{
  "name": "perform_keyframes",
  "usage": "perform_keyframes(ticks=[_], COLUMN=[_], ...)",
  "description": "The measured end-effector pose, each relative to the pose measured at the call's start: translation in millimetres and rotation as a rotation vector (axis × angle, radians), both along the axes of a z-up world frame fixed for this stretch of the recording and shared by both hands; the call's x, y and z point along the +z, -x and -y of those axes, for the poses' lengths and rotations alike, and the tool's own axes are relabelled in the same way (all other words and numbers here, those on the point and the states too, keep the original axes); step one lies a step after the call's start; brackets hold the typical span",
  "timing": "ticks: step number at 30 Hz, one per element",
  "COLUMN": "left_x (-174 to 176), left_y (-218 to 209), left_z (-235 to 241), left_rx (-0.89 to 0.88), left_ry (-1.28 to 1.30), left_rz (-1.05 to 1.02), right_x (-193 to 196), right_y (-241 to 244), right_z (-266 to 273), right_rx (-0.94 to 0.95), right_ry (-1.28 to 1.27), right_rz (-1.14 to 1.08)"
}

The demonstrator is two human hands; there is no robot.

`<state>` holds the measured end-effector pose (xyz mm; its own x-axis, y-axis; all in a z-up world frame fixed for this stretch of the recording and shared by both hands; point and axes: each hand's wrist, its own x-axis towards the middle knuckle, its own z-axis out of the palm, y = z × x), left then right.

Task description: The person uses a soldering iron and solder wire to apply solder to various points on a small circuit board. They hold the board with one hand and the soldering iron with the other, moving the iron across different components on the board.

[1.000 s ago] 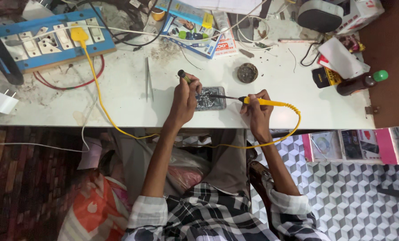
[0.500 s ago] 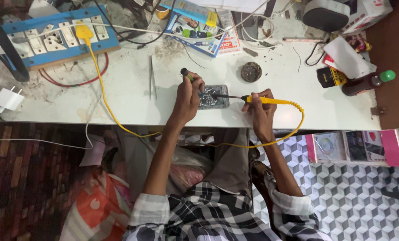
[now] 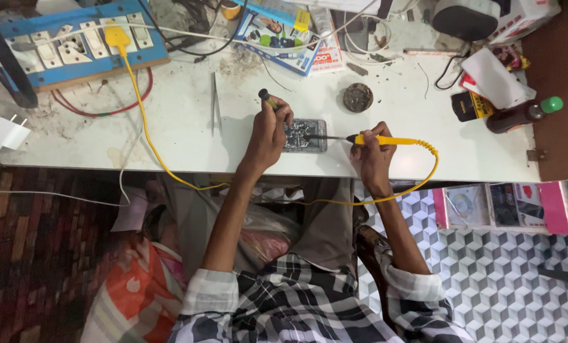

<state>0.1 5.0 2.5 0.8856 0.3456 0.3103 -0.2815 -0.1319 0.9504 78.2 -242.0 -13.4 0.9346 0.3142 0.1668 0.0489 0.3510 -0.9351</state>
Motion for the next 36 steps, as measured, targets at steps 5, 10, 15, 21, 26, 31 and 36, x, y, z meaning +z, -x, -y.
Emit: perform_keyframes(ticks=[5, 10, 15, 21, 26, 31, 36], left_x=[1.5, -3.7, -1.1, 16.4, 31.1, 21.9, 7.5], left_y=[0.3, -0.1, 4.6, 3.6, 16.7, 15.2, 3.3], left_z=[-0.5, 2.4, 7.4, 5.7, -4.5, -5.5, 7.2], left_rx=[0.006, 0.040, 0.065, 0.036, 0.093, 0.096, 0.119], left_ry=[-0.042, -0.034, -0.008, -0.021, -0.446, -0.132, -0.011], left_rz=[0.031, 0.037, 0.051, 0.045, 0.189, 0.030, 0.070], right_x=[8.5, 14.5, 20.3, 11.3, 8.0, 5.7, 7.1], right_y=[6.0, 13.4, 13.2, 13.4, 6.8, 8.6, 10.4], right_z=[-3.0, -3.2, -4.9, -2.4, -3.5, -2.0, -0.1], right_rx=[-0.063, -0.069, -0.096, -0.103, -0.093, -0.084, -0.076], right_ry=[0.201, 0.225, 0.215, 0.196, 0.168, 0.161, 0.171], right_rz=[0.080, 0.160, 0.132, 0.160, 0.161, 0.139, 0.155])
